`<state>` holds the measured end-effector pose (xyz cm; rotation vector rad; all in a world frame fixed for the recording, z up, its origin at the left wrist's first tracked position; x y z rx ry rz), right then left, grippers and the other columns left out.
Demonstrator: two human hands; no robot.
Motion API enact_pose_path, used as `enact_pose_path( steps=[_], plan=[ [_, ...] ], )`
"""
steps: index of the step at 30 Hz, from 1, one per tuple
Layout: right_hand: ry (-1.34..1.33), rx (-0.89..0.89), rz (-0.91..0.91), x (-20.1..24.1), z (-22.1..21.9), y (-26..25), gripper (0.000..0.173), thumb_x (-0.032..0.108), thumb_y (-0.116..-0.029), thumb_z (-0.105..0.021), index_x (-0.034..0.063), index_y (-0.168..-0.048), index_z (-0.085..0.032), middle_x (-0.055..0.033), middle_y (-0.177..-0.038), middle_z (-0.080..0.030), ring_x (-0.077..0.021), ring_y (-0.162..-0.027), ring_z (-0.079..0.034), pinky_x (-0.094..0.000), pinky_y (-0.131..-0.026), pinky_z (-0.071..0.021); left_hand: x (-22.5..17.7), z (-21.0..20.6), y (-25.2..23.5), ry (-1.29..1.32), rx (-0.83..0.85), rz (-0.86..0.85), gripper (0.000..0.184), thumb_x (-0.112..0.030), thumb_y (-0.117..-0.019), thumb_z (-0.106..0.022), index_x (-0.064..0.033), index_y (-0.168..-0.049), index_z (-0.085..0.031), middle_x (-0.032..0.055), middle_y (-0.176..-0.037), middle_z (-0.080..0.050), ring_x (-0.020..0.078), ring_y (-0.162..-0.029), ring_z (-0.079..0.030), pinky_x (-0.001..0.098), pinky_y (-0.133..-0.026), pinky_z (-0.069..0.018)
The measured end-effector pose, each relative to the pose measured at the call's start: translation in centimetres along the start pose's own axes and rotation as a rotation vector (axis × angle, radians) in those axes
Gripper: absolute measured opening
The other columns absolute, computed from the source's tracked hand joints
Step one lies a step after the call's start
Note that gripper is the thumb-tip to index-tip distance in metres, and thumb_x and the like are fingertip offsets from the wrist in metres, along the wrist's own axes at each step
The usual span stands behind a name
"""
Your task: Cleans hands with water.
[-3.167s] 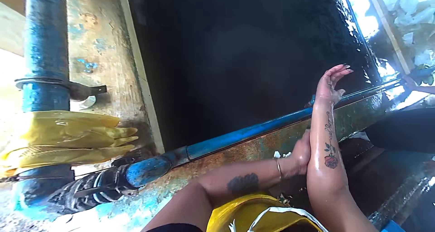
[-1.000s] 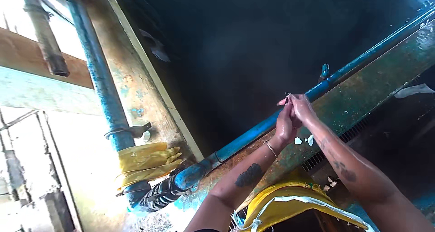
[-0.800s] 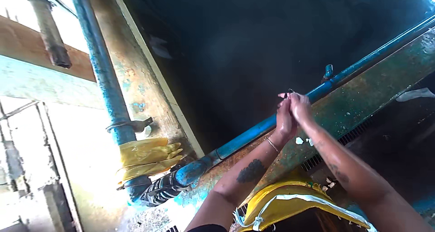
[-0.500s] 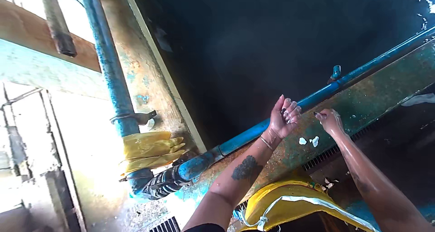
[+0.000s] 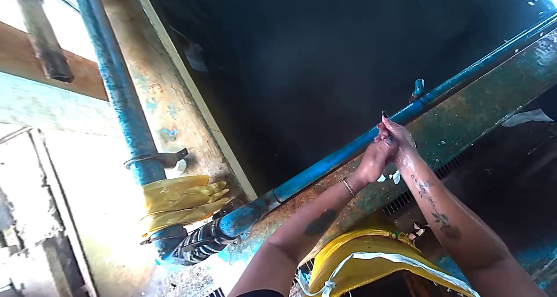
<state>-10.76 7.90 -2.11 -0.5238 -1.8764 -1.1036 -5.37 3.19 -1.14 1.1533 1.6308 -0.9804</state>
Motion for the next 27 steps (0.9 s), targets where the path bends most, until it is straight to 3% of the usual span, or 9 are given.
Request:
enact_pose_path(
  steps=[2, 4, 6, 9, 11, 14, 16, 19, 27],
  plan=[
    [-0.156, 0.013, 0.073, 0.2, -0.9, 0.9, 0.041, 0.041, -0.1101, -0.036, 0.0154, -0.117, -0.068, 0.0020, -0.099, -0.073, -0.0089, -0.090, -0.070, -0.0293, -0.078, -0.0587, -1.5, 1.2, -0.3, -0.466, -0.006, -0.250, 0.036, -0.031, -0.1061, -0.045, -0.0013, -0.095, -0.062, 0.0105, -0.093, -0.062, 0.0177, -0.090, -0.062, 0.0346, -0.082, -0.0541],
    [-0.195, 0.156, 0.094, 0.3, -1.8, 1.7, 0.044, 0.036, -0.1119, -0.031, 0.0223, -0.151, -0.047, -0.0023, -0.140, -0.061, -0.0163, -0.127, -0.059, -0.0371, -0.104, -0.0505, -1.4, 1.9, 0.1, -0.816, -0.025, -0.369, 0.054, -0.042, -0.1048, -0.041, 0.0031, -0.130, -0.058, 0.0209, -0.135, -0.057, 0.0332, -0.133, -0.050, 0.0504, -0.114, -0.0383],
    [-0.095, 0.195, 0.080, 0.6, -0.9, 1.4, 0.053, 0.017, -0.1072, -0.045, 0.0294, -0.158, -0.036, -0.0035, -0.143, -0.059, -0.0174, -0.124, -0.061, -0.0370, -0.098, -0.0541, -0.5, 0.9, 1.3, -1.063, 0.087, -0.364, 0.064, -0.047, -0.1059, -0.035, -0.0008, -0.147, -0.051, 0.0227, -0.158, -0.041, 0.0411, -0.152, -0.028, 0.0653, -0.123, -0.0140],
    [0.120, 0.074, 0.036, 0.0, 1.0, -0.1, 0.040, 0.001, -0.1016, -0.053, 0.0115, -0.140, -0.058, -0.0078, -0.112, -0.071, -0.0145, -0.095, -0.069, -0.0331, -0.084, -0.0582, 1.3, -1.7, 2.9, -1.353, 0.404, -0.158, 0.068, -0.041, -0.1004, -0.052, 0.0030, -0.152, -0.043, 0.0258, -0.157, -0.041, 0.0422, -0.152, -0.027, 0.0705, -0.121, -0.0047],
    [0.226, -0.034, 0.006, -1.4, 2.0, -0.9, 0.021, 0.017, -0.1077, -0.050, 0.0046, -0.120, -0.063, -0.0068, -0.099, -0.066, -0.0130, -0.085, -0.063, -0.0334, -0.078, -0.0548, 2.2, -2.8, 3.3, -1.469, 0.511, 0.000, 0.079, -0.041, -0.0963, -0.056, 0.0084, -0.154, -0.035, 0.0289, -0.163, -0.029, 0.0428, -0.156, -0.013, 0.0660, -0.122, 0.0030],
    [0.237, -0.155, -0.022, -2.1, 2.6, -1.5, 0.051, 0.042, -0.1113, -0.035, 0.0035, -0.097, -0.065, -0.0041, -0.073, -0.063, -0.0136, -0.064, -0.062, -0.0326, -0.062, -0.0558, 1.3, -3.4, 3.3, -1.528, 0.312, -0.131, 0.087, -0.040, -0.0889, -0.065, 0.0099, -0.154, -0.034, 0.0275, -0.164, -0.028, 0.0385, -0.156, -0.018, 0.0626, -0.124, -0.0094],
    [0.197, -0.136, 0.096, 0.5, 1.5, -1.6, 0.043, 0.030, -0.1122, -0.037, 0.0008, -0.101, -0.066, -0.0047, -0.079, -0.067, -0.0118, -0.073, -0.066, -0.0295, -0.070, -0.0568, 0.3, -2.7, 1.8, -1.498, 0.229, -0.179, 0.082, -0.031, -0.0901, -0.067, 0.0083, -0.154, -0.035, 0.0242, -0.164, -0.031, 0.0373, -0.156, -0.021, 0.0697, -0.121, -0.0096],
    [0.272, 0.021, 0.258, 0.4, 0.5, 1.0, 0.037, 0.000, -0.0991, -0.054, -0.0040, -0.135, -0.051, -0.0139, -0.113, -0.068, -0.0160, -0.104, -0.069, -0.0313, -0.094, -0.0574, 0.8, -2.6, 2.8, -1.465, 0.334, 0.103, 0.064, -0.031, -0.1012, -0.052, 0.0085, -0.150, -0.041, 0.0282, -0.155, -0.043, 0.0443, -0.151, -0.030, 0.0755, -0.118, -0.0056],
    [0.522, -0.176, 0.358, 2.9, 1.2, 0.6, 0.031, 0.020, -0.1096, -0.044, 0.0017, -0.105, -0.069, -0.0051, -0.083, -0.068, -0.0112, -0.077, -0.066, -0.0340, -0.077, -0.0562, 0.3, -3.4, 2.1, -1.399, 0.281, 0.129, 0.072, -0.038, -0.1019, -0.048, 0.0022, -0.159, -0.030, 0.0193, -0.168, -0.024, 0.0343, -0.158, -0.011, 0.0747, -0.117, 0.0031]
  ],
)
Point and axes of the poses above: each hand's wrist, its own y-axis away from the middle knuckle, its own z-axis out of the back of the hand, x = y × z, the point moved 8 cm from there along -y, towards the middle knuckle
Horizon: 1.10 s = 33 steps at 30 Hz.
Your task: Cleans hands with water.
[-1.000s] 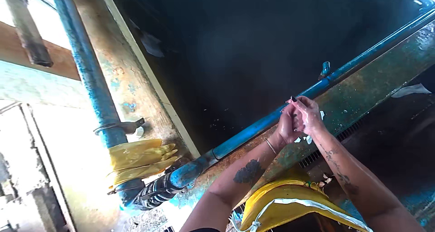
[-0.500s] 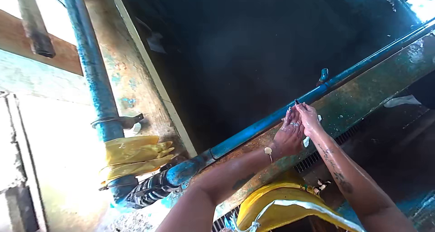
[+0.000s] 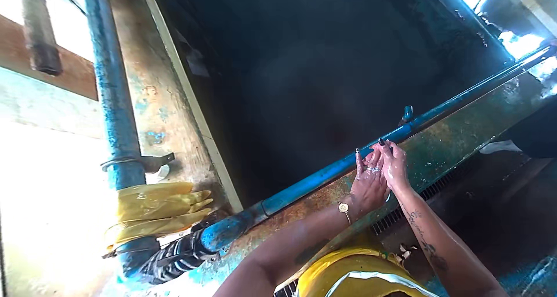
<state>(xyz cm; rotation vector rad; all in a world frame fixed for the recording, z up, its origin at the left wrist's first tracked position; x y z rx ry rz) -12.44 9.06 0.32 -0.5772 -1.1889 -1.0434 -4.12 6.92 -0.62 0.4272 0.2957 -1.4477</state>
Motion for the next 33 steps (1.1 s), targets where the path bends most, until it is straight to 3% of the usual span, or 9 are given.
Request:
enact_pose_path(
  steps=[3, 6, 8, 11, 15, 17, 20, 25, 33],
  plan=[
    [-0.312, 0.008, -0.192, -0.1, -0.1, -0.2, 0.061, 0.038, -0.1132, -0.020, 0.0029, -0.089, -0.064, -0.0049, -0.070, -0.068, -0.0142, -0.066, -0.069, -0.0337, -0.067, -0.0604, -0.2, 0.3, 0.3, 0.014, -0.059, -0.051, 0.086, -0.038, -0.0955, -0.065, -0.0016, -0.162, -0.023, 0.0139, -0.171, -0.015, 0.0288, -0.159, -0.006, 0.0758, -0.116, 0.0028],
    [-0.572, 0.195, -0.207, 0.7, -0.4, 0.3, 0.071, 0.048, -0.1106, -0.012, -0.0003, -0.118, -0.063, -0.0141, -0.099, -0.076, -0.0248, -0.096, -0.075, -0.0416, -0.091, -0.0610, 0.0, 0.6, 0.5, 0.001, -0.108, -0.070, 0.098, -0.036, -0.0900, -0.074, -0.0050, -0.164, -0.017, 0.0126, -0.172, -0.009, 0.0271, -0.160, -0.004, 0.0733, -0.118, 0.0015],
    [-0.529, 0.301, -0.092, 0.9, -0.7, 0.8, 0.044, 0.022, -0.1106, -0.027, 0.0030, -0.140, -0.053, -0.0143, -0.117, -0.072, -0.0244, -0.109, -0.071, -0.0411, -0.101, -0.0559, 0.1, 0.7, 0.6, -0.006, -0.074, -0.053, 0.085, -0.036, -0.0935, -0.069, -0.0022, -0.160, -0.028, 0.0169, -0.169, -0.023, 0.0307, -0.159, -0.013, 0.0731, -0.119, -0.0007],
    [-0.330, 0.194, -0.064, -0.4, -0.5, 1.0, 0.031, -0.002, -0.0989, -0.052, 0.0031, -0.129, -0.058, -0.0112, -0.103, -0.069, -0.0195, -0.088, -0.070, -0.0382, -0.082, -0.0602, -0.3, 0.1, 1.2, -0.012, -0.019, -0.041, 0.066, -0.039, -0.0978, -0.061, 0.0020, -0.149, -0.048, 0.0223, -0.154, -0.047, 0.0395, -0.150, -0.035, 0.0743, -0.118, -0.0087],
    [-0.361, 0.124, -0.183, -2.3, -0.1, 1.0, 0.026, 0.013, -0.1080, -0.047, -0.0047, -0.124, -0.058, -0.0113, -0.088, -0.070, -0.0157, -0.075, -0.069, -0.0332, -0.071, -0.0602, -1.9, -0.5, 1.5, -0.085, -0.065, -0.079, 0.070, -0.050, -0.0898, -0.069, -0.0025, -0.141, -0.059, 0.0228, -0.149, -0.053, 0.0463, -0.150, -0.031, 0.0743, -0.120, -0.0010],
    [-0.572, 0.072, -0.239, -2.2, 1.3, 0.7, 0.030, 0.020, -0.1105, -0.043, -0.0034, -0.108, -0.061, -0.0051, -0.074, -0.064, -0.0102, -0.062, -0.063, -0.0265, -0.059, -0.0562, -3.3, -0.2, 1.0, -0.125, -0.121, -0.141, 0.084, -0.048, -0.0800, -0.079, 0.0002, -0.144, -0.055, 0.0270, -0.152, -0.048, 0.0497, -0.150, -0.027, 0.0776, -0.118, -0.0002],
    [-0.821, 0.073, -0.331, -2.3, 4.5, 0.6, 0.045, 0.033, -0.1127, -0.036, 0.0047, -0.084, -0.055, -0.0006, -0.061, -0.055, -0.0091, -0.051, -0.056, -0.0255, -0.050, -0.0517, -4.9, -0.6, 0.0, -0.164, -0.256, -0.316, 0.110, -0.055, -0.0743, -0.078, 0.0028, -0.157, -0.034, 0.0290, -0.162, -0.030, 0.0461, -0.154, -0.021, 0.0817, -0.114, -0.0011],
    [-0.706, 0.012, -0.061, -2.5, 12.5, 3.8, 0.026, 0.006, -0.1067, -0.047, -0.0088, -0.124, -0.060, -0.0149, -0.108, -0.067, -0.0162, -0.097, -0.065, -0.0342, -0.093, -0.0537, -9.9, -2.1, -2.1, -0.238, -0.201, -0.470, 0.096, -0.052, -0.0826, -0.073, 0.0150, -0.145, -0.044, 0.0355, -0.151, -0.043, 0.0500, -0.148, -0.033, 0.0814, -0.113, -0.0046],
    [-0.668, -0.666, -0.082, -9.9, 30.0, 15.3, 0.020, 0.003, -0.1044, -0.051, -0.0117, -0.110, -0.063, -0.0136, -0.095, -0.068, -0.0107, -0.084, -0.063, -0.0288, -0.083, -0.0528, -27.2, -9.6, -1.9, -0.124, 0.107, -0.905, 0.093, -0.032, -0.0812, -0.080, 0.0099, -0.153, -0.037, 0.0350, -0.161, -0.027, 0.0515, -0.153, -0.016, 0.0803, -0.114, 0.0036]
  ],
)
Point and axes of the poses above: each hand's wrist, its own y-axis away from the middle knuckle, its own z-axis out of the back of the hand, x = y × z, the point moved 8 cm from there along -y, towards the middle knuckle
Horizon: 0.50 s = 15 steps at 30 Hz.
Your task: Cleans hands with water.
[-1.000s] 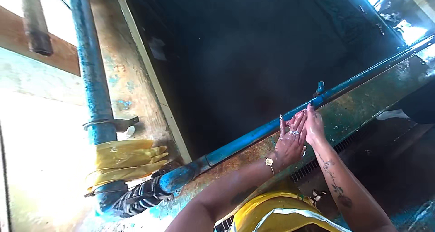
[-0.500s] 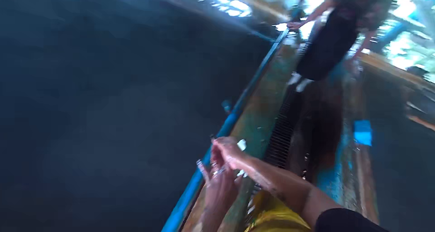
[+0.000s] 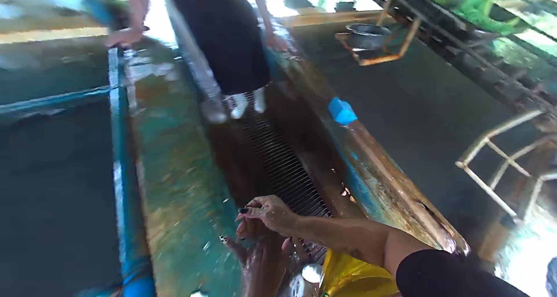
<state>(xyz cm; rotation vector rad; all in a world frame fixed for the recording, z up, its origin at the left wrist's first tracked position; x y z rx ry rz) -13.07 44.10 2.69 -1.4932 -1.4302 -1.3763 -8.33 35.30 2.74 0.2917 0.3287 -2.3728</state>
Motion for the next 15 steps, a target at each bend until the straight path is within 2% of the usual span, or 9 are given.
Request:
enact_pose_path(
  steps=[2, 4, 7, 11, 15],
  plan=[
    [-0.037, -0.147, 0.038, 1.7, 6.4, 0.6, 0.020, 0.003, -0.1050, -0.050, -0.0110, -0.107, -0.064, -0.0117, -0.090, -0.069, -0.0090, -0.081, -0.064, -0.0275, -0.081, -0.0543, -3.5, -2.2, -3.5, -0.007, 0.065, -0.128, 0.091, -0.034, -0.0836, -0.079, 0.0085, -0.153, -0.038, 0.0338, -0.161, -0.027, 0.0512, -0.153, -0.017, 0.0800, -0.115, 0.0019],
    [-0.102, -0.289, 0.037, 3.1, 12.5, 2.0, 0.021, 0.003, -0.1057, -0.048, -0.0113, -0.107, -0.063, -0.0110, -0.089, -0.068, -0.0090, -0.079, -0.063, -0.0278, -0.080, -0.0539, -8.0, -3.7, -6.5, -0.051, 0.085, -0.279, 0.090, -0.039, -0.0850, -0.075, 0.0111, -0.150, -0.040, 0.0351, -0.160, -0.029, 0.0528, -0.152, -0.018, 0.0805, -0.114, 0.0010],
    [-0.297, -0.470, 0.026, 4.1, 20.5, 4.4, 0.022, 0.005, -0.1069, -0.045, -0.0090, -0.104, -0.063, -0.0082, -0.083, -0.069, -0.0093, -0.070, -0.066, -0.0271, -0.072, -0.0574, -15.1, -5.6, -10.2, -0.110, 0.176, -0.413, 0.087, -0.037, -0.0844, -0.078, 0.0087, -0.150, -0.043, 0.0322, -0.159, -0.033, 0.0509, -0.152, -0.022, 0.0793, -0.114, 0.0030],
    [-0.472, -0.591, 0.048, 4.5, 30.0, 7.6, 0.029, 0.011, -0.1097, -0.040, -0.0071, -0.104, -0.062, -0.0106, -0.078, -0.070, -0.0169, -0.064, -0.069, -0.0330, -0.065, -0.0606, -23.5, -8.2, -13.3, -0.131, 0.173, -0.614, 0.073, -0.036, -0.0872, -0.075, 0.0057, -0.143, -0.055, 0.0253, -0.153, -0.047, 0.0451, -0.149, -0.034, 0.0803, -0.114, -0.0063],
    [-0.553, -0.685, 0.162, 7.6, 38.4, 11.7, 0.037, 0.012, -0.1111, -0.031, -0.0024, -0.092, -0.059, -0.0074, -0.064, -0.066, -0.0185, -0.056, -0.068, -0.0353, -0.060, -0.0614, -31.1, -9.9, -15.9, -0.083, 0.061, -0.822, 0.067, -0.032, -0.0846, -0.078, 0.0005, -0.140, -0.060, 0.0161, -0.153, -0.051, 0.0335, -0.146, -0.043, 0.0774, -0.114, -0.0178]
  ],
)
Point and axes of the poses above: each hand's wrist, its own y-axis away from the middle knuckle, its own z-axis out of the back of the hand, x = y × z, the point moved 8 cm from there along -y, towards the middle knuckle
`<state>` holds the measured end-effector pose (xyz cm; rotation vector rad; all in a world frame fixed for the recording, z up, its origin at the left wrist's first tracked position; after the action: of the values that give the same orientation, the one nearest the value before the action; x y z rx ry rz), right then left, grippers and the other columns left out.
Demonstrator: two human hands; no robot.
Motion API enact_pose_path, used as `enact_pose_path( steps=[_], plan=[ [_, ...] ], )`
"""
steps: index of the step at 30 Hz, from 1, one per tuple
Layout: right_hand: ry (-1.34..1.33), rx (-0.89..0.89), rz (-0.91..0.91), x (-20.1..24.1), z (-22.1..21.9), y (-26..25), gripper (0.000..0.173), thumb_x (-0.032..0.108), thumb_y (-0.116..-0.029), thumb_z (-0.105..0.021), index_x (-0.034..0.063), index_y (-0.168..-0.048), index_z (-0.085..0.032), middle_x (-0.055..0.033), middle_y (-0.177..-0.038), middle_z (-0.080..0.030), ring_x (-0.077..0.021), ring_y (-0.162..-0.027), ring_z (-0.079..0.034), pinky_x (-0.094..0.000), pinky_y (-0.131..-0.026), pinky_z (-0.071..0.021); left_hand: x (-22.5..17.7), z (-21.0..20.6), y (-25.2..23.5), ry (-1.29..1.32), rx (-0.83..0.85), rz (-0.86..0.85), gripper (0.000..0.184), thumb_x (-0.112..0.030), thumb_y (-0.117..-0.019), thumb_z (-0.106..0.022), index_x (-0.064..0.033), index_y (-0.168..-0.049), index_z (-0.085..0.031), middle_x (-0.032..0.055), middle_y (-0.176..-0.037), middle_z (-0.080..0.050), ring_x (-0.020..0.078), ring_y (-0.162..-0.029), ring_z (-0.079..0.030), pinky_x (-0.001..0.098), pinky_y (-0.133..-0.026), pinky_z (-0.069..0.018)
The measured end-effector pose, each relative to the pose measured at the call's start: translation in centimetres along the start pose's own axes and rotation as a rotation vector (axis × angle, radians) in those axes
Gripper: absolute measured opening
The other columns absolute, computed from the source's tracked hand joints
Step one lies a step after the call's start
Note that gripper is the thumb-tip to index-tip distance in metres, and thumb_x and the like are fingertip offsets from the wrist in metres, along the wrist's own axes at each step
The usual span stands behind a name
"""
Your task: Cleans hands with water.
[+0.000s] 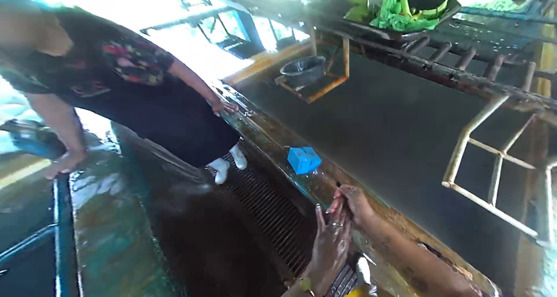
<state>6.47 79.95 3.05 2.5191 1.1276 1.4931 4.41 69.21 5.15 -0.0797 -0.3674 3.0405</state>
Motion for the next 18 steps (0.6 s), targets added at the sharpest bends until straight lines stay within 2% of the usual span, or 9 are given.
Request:
enact_pose_path(
  steps=[2, 3, 6, 8, 10, 11, 13, 15, 18],
  plan=[
    [-0.034, -0.066, 0.094, 4.3, 3.3, -1.2, 0.040, 0.012, -0.1109, -0.028, -0.0001, -0.092, -0.060, -0.0043, -0.062, -0.067, -0.0150, -0.054, -0.068, -0.0312, -0.056, -0.0599, -1.4, -0.3, -3.1, 0.021, -0.055, -0.084, 0.075, -0.028, -0.0815, -0.080, -0.0030, -0.147, -0.054, 0.0100, -0.159, -0.046, 0.0272, -0.149, -0.040, 0.0761, -0.114, -0.0213],
    [-0.041, -0.103, 0.139, 6.4, 5.2, -1.8, 0.039, 0.013, -0.1109, -0.028, -0.0011, -0.096, -0.061, -0.0052, -0.068, -0.069, -0.0150, -0.060, -0.069, -0.0310, -0.060, -0.0601, -1.9, -0.4, -4.5, 0.032, -0.064, -0.105, 0.081, -0.027, -0.0800, -0.081, -0.0047, -0.151, -0.049, 0.0091, -0.162, -0.041, 0.0259, -0.151, -0.037, 0.0760, -0.114, -0.0208],
    [0.000, -0.067, 0.202, 10.4, 9.1, -2.7, 0.048, 0.017, -0.1120, -0.017, -0.0070, -0.123, -0.057, -0.0147, -0.106, -0.074, -0.0214, -0.098, -0.073, -0.0369, -0.091, -0.0591, -2.9, -0.5, -8.5, 0.078, 0.041, -0.101, 0.087, -0.028, -0.0831, -0.080, -0.0059, -0.157, -0.040, 0.0104, -0.166, -0.033, 0.0255, -0.154, -0.031, 0.0750, -0.117, -0.0142],
    [0.073, 0.006, 0.204, 11.4, 10.2, -2.7, 0.055, 0.021, -0.1119, -0.013, -0.0043, -0.130, -0.058, -0.0144, -0.118, -0.073, -0.0209, -0.110, -0.070, -0.0365, -0.098, -0.0549, -3.4, -0.7, -11.2, 0.096, 0.130, -0.086, 0.085, -0.029, -0.0871, -0.077, -0.0046, -0.158, -0.036, 0.0113, -0.167, -0.031, 0.0270, -0.155, -0.028, 0.0753, -0.117, -0.0113],
    [0.108, 0.070, 0.200, 11.4, 10.6, -2.4, 0.049, 0.021, -0.1111, -0.024, -0.0004, -0.135, -0.060, -0.0136, -0.123, -0.071, -0.0198, -0.112, -0.068, -0.0354, -0.098, -0.0546, -3.8, -1.3, -13.2, 0.088, 0.167, -0.089, 0.080, -0.028, -0.0921, -0.071, -0.0044, -0.159, -0.034, 0.0108, -0.167, -0.032, 0.0268, -0.155, -0.029, 0.0753, -0.117, -0.0121],
    [0.106, 0.102, 0.202, 11.3, 10.7, -2.5, 0.042, 0.019, -0.1083, -0.034, 0.0009, -0.137, -0.059, -0.0140, -0.123, -0.070, -0.0200, -0.111, -0.068, -0.0347, -0.096, -0.0559, -4.0, -1.6, -13.9, 0.076, 0.170, -0.100, 0.076, -0.028, -0.0940, -0.068, -0.0040, -0.159, -0.035, 0.0108, -0.166, -0.034, 0.0271, -0.154, -0.030, 0.0752, -0.117, -0.0130],
    [0.080, 0.134, 0.198, 10.9, 10.4, -2.7, 0.040, 0.006, -0.0988, -0.053, 0.0019, -0.138, -0.058, -0.0153, -0.122, -0.071, -0.0215, -0.111, -0.069, -0.0351, -0.097, -0.0571, -4.1, -2.4, -14.7, 0.068, 0.190, -0.117, 0.064, -0.028, -0.0972, -0.063, -0.0033, -0.153, -0.045, 0.0116, -0.161, -0.042, 0.0286, -0.151, -0.037, 0.0738, -0.117, -0.0163],
    [0.084, 0.097, 0.225, 10.8, 10.3, -3.1, 0.043, -0.007, -0.0932, -0.058, 0.0004, -0.136, -0.060, -0.0161, -0.117, -0.073, -0.0225, -0.108, -0.071, -0.0362, -0.096, -0.0580, -4.1, -2.8, -15.1, 0.072, 0.213, -0.122, 0.052, -0.026, -0.0995, -0.059, -0.0033, -0.146, -0.055, 0.0113, -0.156, -0.049, 0.0298, -0.147, -0.043, 0.0716, -0.117, -0.0196],
    [0.084, -0.018, 0.263, 10.7, 10.8, -3.9, 0.030, -0.010, -0.0920, -0.060, -0.0015, -0.119, -0.068, -0.0153, -0.106, -0.075, -0.0210, -0.097, -0.073, -0.0341, -0.086, -0.0607, -3.9, -3.2, -15.5, 0.051, 0.211, -0.143, 0.049, -0.026, -0.1007, -0.058, -0.0029, -0.144, -0.057, 0.0108, -0.153, -0.052, 0.0297, -0.145, -0.046, 0.0706, -0.117, -0.0215]
  ],
)
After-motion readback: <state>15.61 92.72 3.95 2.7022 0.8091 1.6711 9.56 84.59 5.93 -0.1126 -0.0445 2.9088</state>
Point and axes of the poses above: each hand's wrist, its own y-axis away from the middle knuckle, its own z-axis out of the back of the hand, x = y × z, the point moved 8 cm from there along -y, towards the middle knuckle
